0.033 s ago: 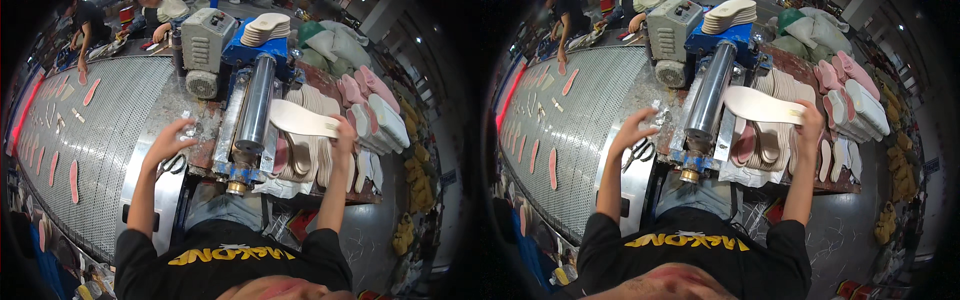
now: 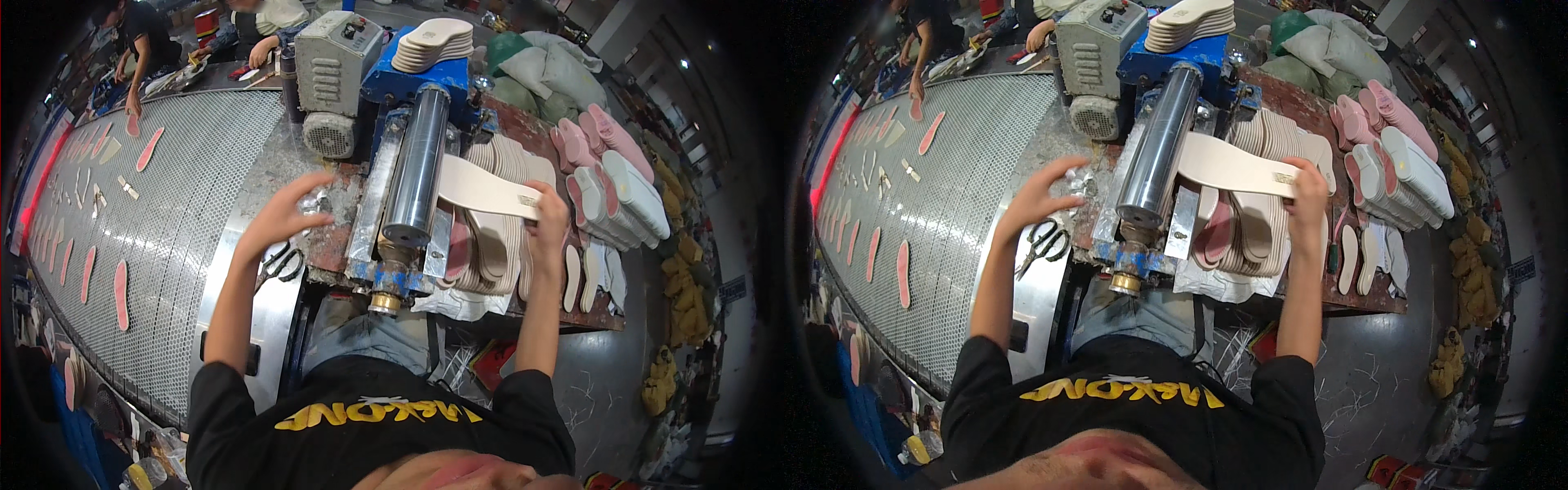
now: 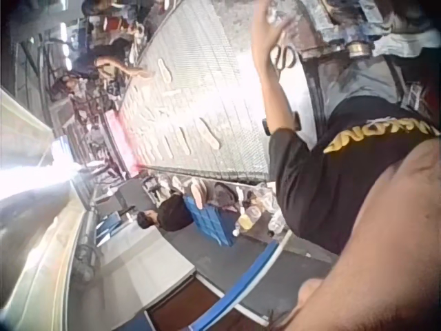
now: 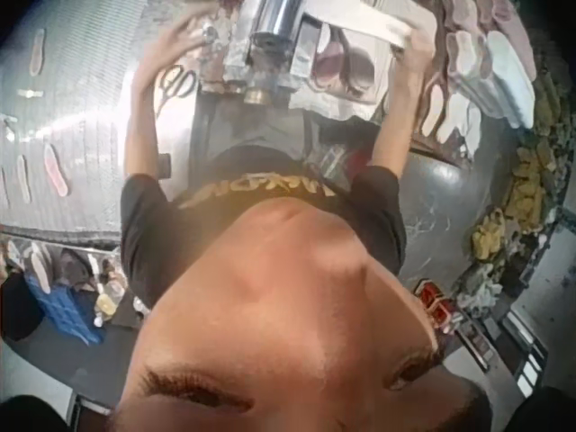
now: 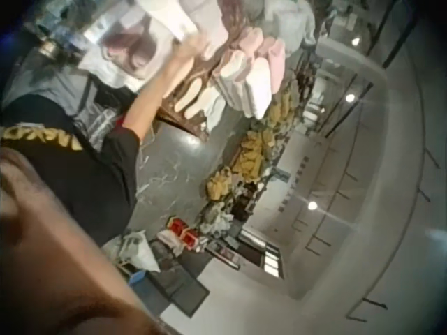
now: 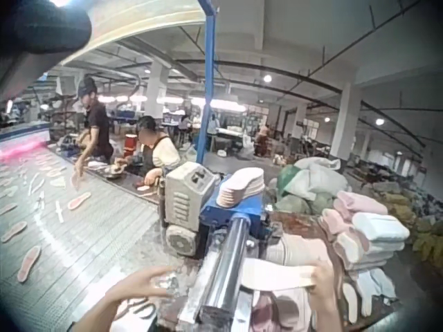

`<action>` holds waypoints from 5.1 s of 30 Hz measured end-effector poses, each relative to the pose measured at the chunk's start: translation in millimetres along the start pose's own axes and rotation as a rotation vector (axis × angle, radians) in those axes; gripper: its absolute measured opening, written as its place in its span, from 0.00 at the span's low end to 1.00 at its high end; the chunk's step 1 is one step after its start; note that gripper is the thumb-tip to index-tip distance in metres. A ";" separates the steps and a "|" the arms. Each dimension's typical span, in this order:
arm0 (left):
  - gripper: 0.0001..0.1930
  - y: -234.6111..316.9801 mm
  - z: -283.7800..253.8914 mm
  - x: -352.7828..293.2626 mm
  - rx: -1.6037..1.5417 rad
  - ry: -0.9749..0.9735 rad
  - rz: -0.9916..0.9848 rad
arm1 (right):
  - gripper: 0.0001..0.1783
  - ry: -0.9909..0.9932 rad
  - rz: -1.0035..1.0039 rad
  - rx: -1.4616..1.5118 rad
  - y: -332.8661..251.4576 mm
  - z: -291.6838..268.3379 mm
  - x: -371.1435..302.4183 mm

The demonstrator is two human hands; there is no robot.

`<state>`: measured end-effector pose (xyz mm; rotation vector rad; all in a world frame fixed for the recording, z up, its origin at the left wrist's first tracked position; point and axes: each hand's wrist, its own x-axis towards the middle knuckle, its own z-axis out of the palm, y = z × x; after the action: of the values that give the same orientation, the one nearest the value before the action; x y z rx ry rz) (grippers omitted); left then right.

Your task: The person retrieves shoe insoles from a conveyor belt, feeds insole pieces through a roller machine, joins the components together by hand, and stacks the assembled insoles on the table.

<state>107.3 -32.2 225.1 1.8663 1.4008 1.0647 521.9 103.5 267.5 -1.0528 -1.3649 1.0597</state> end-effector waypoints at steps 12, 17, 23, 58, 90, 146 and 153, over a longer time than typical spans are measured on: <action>0.42 18.9 -46.4 86.4 0.328 -0.316 0.467 | 0.29 0.039 -0.132 -0.647 77.4 -16.9 -36.8; 0.44 -12.4 -77.9 56.9 0.341 -0.316 0.274 | 0.35 -0.124 -0.068 -0.875 108.7 -25.2 -49.5; 0.34 -100.0 -78.7 -56.5 -0.511 -0.228 -0.250 | 0.37 -0.137 -0.162 -0.913 122.0 -13.6 -54.6; 0.26 -361.1 -198.9 -97.0 -0.711 0.913 -0.787 | 0.24 0.062 -0.196 -0.985 179.2 -82.0 -54.6; 0.41 27.3 -52.5 72.9 0.658 -0.171 0.313 | 0.25 -0.046 -0.223 -0.876 104.4 -6.6 -47.2; 0.22 -228.3 -122.7 -420.6 0.671 0.754 -0.971 | 0.30 -0.283 -0.230 -1.421 -136.3 248.6 205.9; 0.18 -204.4 -106.3 -338.5 0.565 0.706 -0.710 | 0.18 -0.007 -0.600 -0.145 -110.5 108.6 179.5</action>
<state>-132.1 -298.9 27.2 1.1012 2.7292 1.0342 401.1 250.3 409.2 -0.6660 -1.6411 0.5254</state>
